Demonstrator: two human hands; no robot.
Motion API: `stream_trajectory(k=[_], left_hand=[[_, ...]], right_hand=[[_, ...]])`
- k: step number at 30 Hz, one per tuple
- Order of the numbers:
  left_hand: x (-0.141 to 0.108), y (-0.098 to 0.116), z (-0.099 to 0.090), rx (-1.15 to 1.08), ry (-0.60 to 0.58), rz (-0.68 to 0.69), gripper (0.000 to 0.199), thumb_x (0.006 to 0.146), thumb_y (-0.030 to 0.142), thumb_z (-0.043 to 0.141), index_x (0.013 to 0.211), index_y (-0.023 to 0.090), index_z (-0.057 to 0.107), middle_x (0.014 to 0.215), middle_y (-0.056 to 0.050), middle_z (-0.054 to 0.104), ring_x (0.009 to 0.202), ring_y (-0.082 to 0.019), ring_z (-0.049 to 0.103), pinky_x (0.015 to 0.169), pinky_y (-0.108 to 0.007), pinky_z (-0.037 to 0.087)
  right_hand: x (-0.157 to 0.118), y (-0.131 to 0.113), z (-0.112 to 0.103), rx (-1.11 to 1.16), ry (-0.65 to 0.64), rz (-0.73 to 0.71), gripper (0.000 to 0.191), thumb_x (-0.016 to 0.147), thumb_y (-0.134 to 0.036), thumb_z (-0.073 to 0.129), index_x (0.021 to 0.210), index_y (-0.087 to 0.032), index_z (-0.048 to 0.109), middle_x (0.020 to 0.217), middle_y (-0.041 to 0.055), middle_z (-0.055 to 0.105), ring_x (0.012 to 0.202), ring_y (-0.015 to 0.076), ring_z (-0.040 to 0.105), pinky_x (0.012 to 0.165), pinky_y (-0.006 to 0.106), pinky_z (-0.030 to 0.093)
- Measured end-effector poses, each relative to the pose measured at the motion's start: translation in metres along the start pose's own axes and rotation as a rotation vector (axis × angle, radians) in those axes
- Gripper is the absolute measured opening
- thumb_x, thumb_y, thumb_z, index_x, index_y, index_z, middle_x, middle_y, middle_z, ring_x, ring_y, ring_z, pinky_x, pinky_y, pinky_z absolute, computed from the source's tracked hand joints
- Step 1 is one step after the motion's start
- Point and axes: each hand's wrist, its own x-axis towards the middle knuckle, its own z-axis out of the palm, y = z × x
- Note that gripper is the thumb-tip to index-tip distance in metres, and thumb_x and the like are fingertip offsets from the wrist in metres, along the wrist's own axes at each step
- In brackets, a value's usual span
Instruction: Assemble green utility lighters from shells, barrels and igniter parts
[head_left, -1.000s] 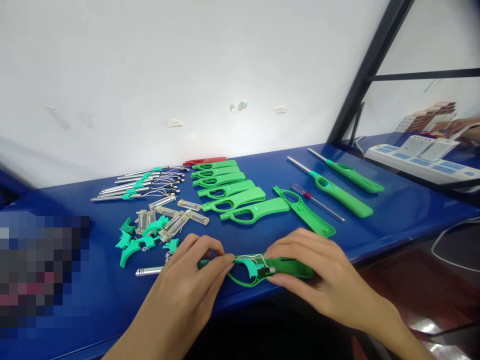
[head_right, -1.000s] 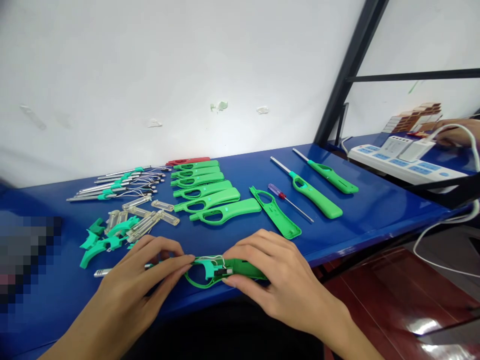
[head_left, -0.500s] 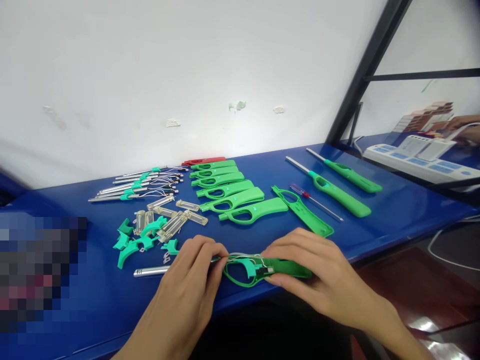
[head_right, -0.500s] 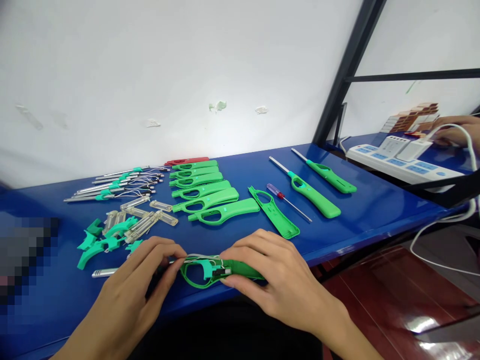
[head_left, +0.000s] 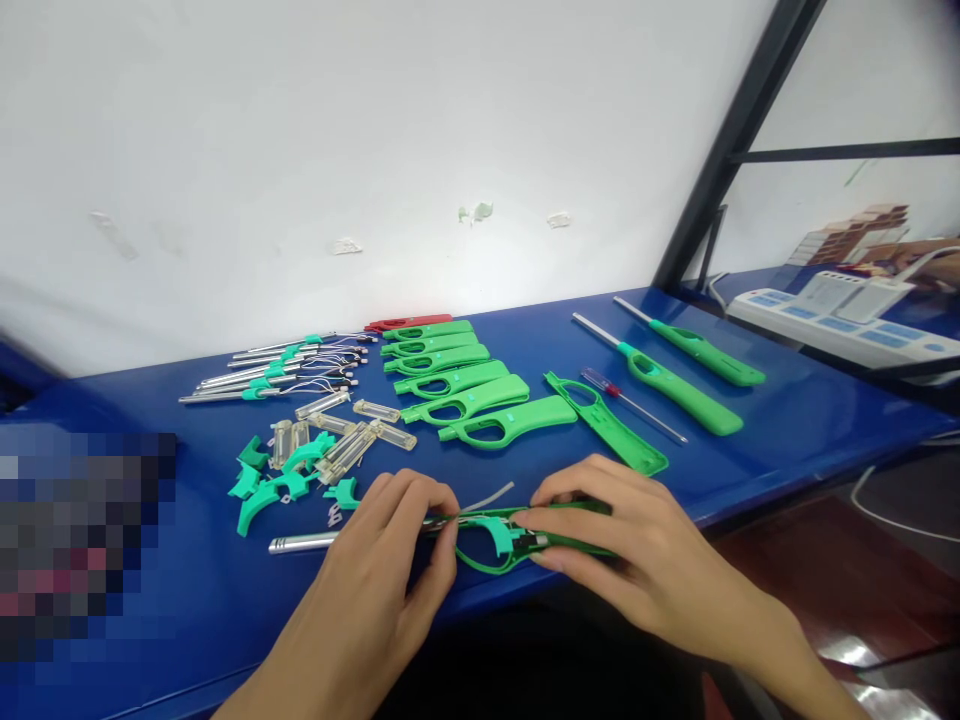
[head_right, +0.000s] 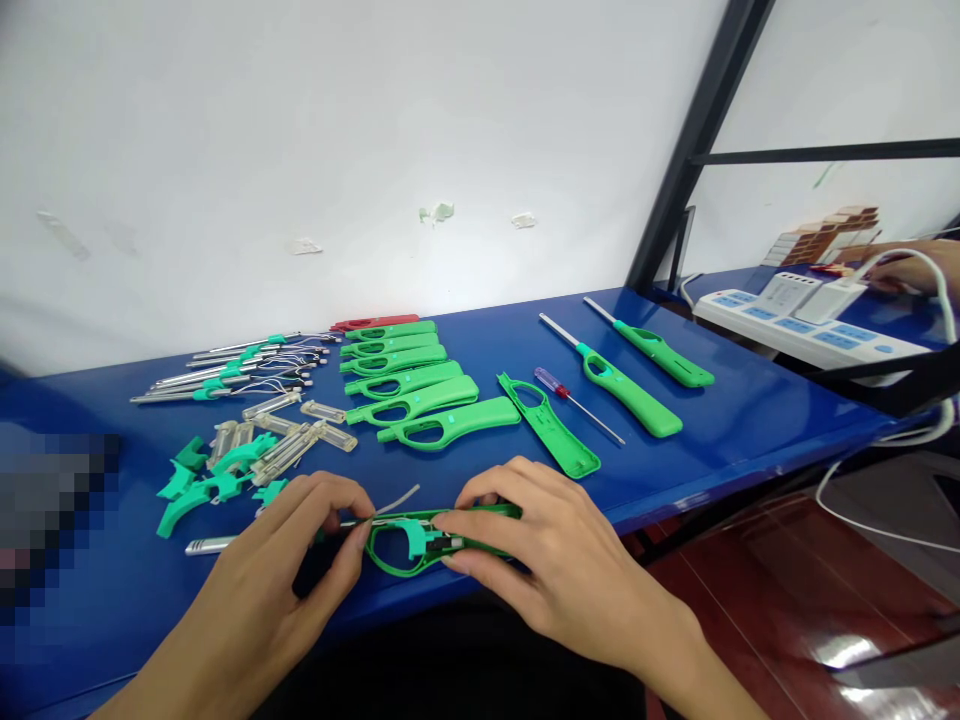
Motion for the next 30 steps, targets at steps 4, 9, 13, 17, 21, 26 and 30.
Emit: stream_trajectory(k=[4, 9, 13, 17, 21, 26, 30], left_hand=[[0.0, -0.002, 0.001, -0.021, 0.008, 0.011, 0.015, 0.107, 0.013, 0.051, 0.109, 0.026, 0.057, 0.103, -0.001, 0.064, 0.089, -0.019, 0.06, 0.079, -0.031, 0.05], [0.0, -0.002, 0.001, -0.015, 0.024, 0.052, 0.014, 0.108, 0.013, 0.053, 0.11, 0.026, 0.06, 0.103, -0.001, 0.066, 0.089, -0.018, 0.063, 0.08, -0.03, 0.052], [0.0, -0.002, 0.001, 0.014, 0.05, 0.072, 0.014, 0.108, 0.013, 0.053, 0.111, 0.025, 0.059, 0.103, -0.001, 0.066, 0.091, -0.019, 0.064, 0.081, -0.032, 0.053], [0.001, -0.002, 0.001, 0.063, 0.047, 0.104, 0.016, 0.109, 0.011, 0.052, 0.114, 0.025, 0.059, 0.103, -0.001, 0.067, 0.092, -0.019, 0.065, 0.082, -0.033, 0.054], [-0.003, -0.001, 0.002, 0.081, 0.061, 0.136, 0.022, 0.11, 0.011, 0.05, 0.123, 0.025, 0.06, 0.108, -0.002, 0.069, 0.098, -0.018, 0.069, 0.094, -0.034, 0.055], [-0.005, -0.015, -0.008, 0.163, 0.193, 0.114, 0.026, 0.108, 0.013, 0.054, 0.127, 0.026, 0.064, 0.115, -0.003, 0.07, 0.104, -0.017, 0.07, 0.104, -0.033, 0.053], [-0.002, -0.038, -0.033, 0.301, 0.288, 0.061, 0.017, 0.106, 0.022, 0.057, 0.112, 0.027, 0.072, 0.103, -0.001, 0.076, 0.091, -0.02, 0.073, 0.09, -0.035, 0.057]], right_hand=[[0.0, 0.0, 0.0, -0.018, 0.017, -0.015, 0.022, 0.108, -0.033, 0.064, 0.127, -0.03, 0.076, 0.119, 0.0051, 0.072, 0.102, 0.0221, 0.066, 0.088, 0.038, 0.053], [0.0, 0.0, 0.0, -0.031, 0.029, -0.019, 0.023, 0.108, -0.034, 0.063, 0.127, -0.031, 0.077, 0.119, 0.0058, 0.072, 0.102, 0.0229, 0.067, 0.088, 0.039, 0.054], [0.0, 0.0, 0.001, -0.011, 0.035, -0.014, 0.023, 0.107, -0.033, 0.065, 0.128, -0.032, 0.075, 0.118, 0.0054, 0.073, 0.102, 0.023, 0.067, 0.087, 0.039, 0.054], [0.0, 0.0, 0.002, 0.005, 0.058, -0.021, 0.021, 0.107, -0.03, 0.066, 0.126, -0.031, 0.074, 0.117, 0.0049, 0.074, 0.102, 0.0226, 0.068, 0.088, 0.039, 0.055], [0.0, 0.0, 0.004, 0.043, 0.109, 0.0, 0.017, 0.105, -0.03, 0.069, 0.122, -0.028, 0.071, 0.114, 0.0035, 0.077, 0.102, 0.0213, 0.071, 0.089, 0.037, 0.056], [-0.001, 0.001, 0.003, 0.025, 0.191, 0.003, 0.018, 0.105, -0.031, 0.069, 0.123, -0.031, 0.069, 0.118, 0.0036, 0.075, 0.106, 0.0222, 0.072, 0.091, 0.036, 0.058], [0.004, -0.001, -0.002, 0.04, 0.266, -0.021, 0.013, 0.106, -0.024, 0.063, 0.115, -0.029, 0.07, 0.113, 0.0037, 0.074, 0.107, 0.0207, 0.069, 0.089, 0.032, 0.056]])
